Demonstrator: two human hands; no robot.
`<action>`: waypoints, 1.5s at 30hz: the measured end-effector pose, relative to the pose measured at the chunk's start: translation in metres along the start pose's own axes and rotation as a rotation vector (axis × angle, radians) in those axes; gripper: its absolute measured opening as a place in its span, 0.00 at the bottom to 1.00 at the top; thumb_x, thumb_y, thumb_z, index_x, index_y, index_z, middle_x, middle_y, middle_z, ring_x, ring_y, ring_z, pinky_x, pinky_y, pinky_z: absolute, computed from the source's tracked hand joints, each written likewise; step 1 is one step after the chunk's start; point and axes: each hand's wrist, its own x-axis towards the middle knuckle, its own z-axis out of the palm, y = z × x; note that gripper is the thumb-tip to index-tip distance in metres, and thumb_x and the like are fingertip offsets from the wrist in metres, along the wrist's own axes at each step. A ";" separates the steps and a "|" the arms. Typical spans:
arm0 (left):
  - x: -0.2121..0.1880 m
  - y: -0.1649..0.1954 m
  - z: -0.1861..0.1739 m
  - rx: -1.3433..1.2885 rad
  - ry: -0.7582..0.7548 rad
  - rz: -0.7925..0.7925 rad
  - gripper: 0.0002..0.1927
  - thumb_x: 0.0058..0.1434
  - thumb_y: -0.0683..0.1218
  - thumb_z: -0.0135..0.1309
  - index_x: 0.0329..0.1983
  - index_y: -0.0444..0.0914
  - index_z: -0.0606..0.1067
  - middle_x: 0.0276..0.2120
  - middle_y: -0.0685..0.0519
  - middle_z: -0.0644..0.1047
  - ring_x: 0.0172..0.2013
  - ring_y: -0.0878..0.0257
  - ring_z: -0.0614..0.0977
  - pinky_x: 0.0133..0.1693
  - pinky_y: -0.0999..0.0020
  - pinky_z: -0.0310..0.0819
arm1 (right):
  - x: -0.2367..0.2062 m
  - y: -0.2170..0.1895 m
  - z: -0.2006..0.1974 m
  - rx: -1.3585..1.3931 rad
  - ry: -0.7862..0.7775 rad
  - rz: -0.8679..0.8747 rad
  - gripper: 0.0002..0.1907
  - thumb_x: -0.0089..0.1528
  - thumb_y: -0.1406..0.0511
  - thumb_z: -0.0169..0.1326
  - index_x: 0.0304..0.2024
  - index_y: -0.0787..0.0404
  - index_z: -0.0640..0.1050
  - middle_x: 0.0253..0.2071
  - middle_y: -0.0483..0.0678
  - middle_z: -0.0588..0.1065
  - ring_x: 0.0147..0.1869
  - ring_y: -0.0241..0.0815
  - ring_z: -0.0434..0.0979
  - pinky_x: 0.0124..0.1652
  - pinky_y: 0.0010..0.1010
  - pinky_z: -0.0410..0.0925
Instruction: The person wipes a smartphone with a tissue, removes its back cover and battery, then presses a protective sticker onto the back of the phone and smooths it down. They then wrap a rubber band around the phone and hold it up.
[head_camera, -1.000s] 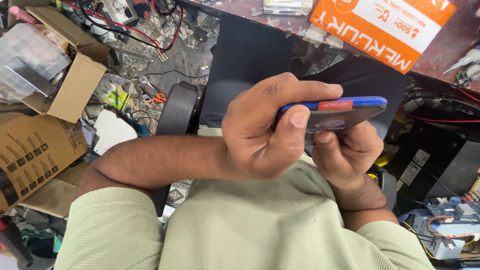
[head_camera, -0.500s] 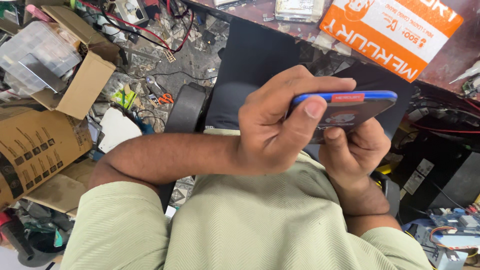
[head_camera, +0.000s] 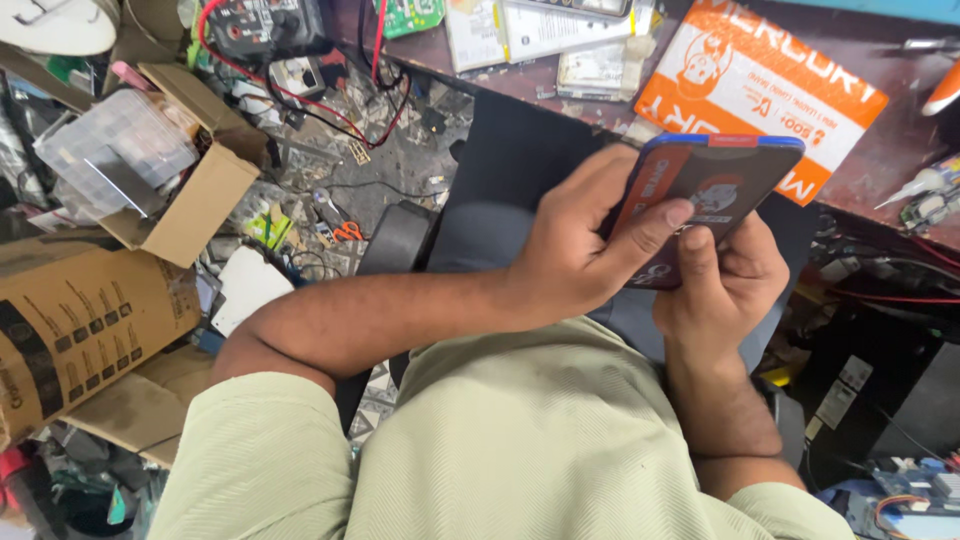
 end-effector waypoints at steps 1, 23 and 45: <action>0.000 -0.003 0.003 0.023 -0.013 -0.075 0.11 0.77 0.49 0.53 0.50 0.35 0.74 0.37 0.49 0.74 0.37 0.60 0.77 0.43 0.69 0.73 | 0.002 0.001 -0.001 -0.011 0.005 -0.007 0.16 0.74 0.67 0.59 0.59 0.74 0.75 0.51 0.50 0.79 0.52 0.35 0.78 0.57 0.23 0.69; -0.010 -0.051 0.018 0.035 -0.060 -0.222 0.11 0.69 0.48 0.61 0.47 0.36 0.77 0.31 0.57 0.76 0.31 0.71 0.73 0.35 0.74 0.71 | 0.011 0.020 -0.004 -0.096 0.115 -0.015 0.07 0.72 0.70 0.55 0.51 0.68 0.77 0.44 0.42 0.78 0.45 0.27 0.74 0.46 0.20 0.69; -0.010 -0.062 0.013 0.021 -0.065 -0.306 0.16 0.73 0.47 0.55 0.57 0.30 0.75 0.47 0.52 0.80 0.47 0.69 0.78 0.51 0.73 0.73 | 0.011 0.023 0.003 0.160 -0.004 0.129 0.20 0.72 0.68 0.53 0.64 0.72 0.72 0.53 0.47 0.78 0.55 0.30 0.74 0.55 0.24 0.70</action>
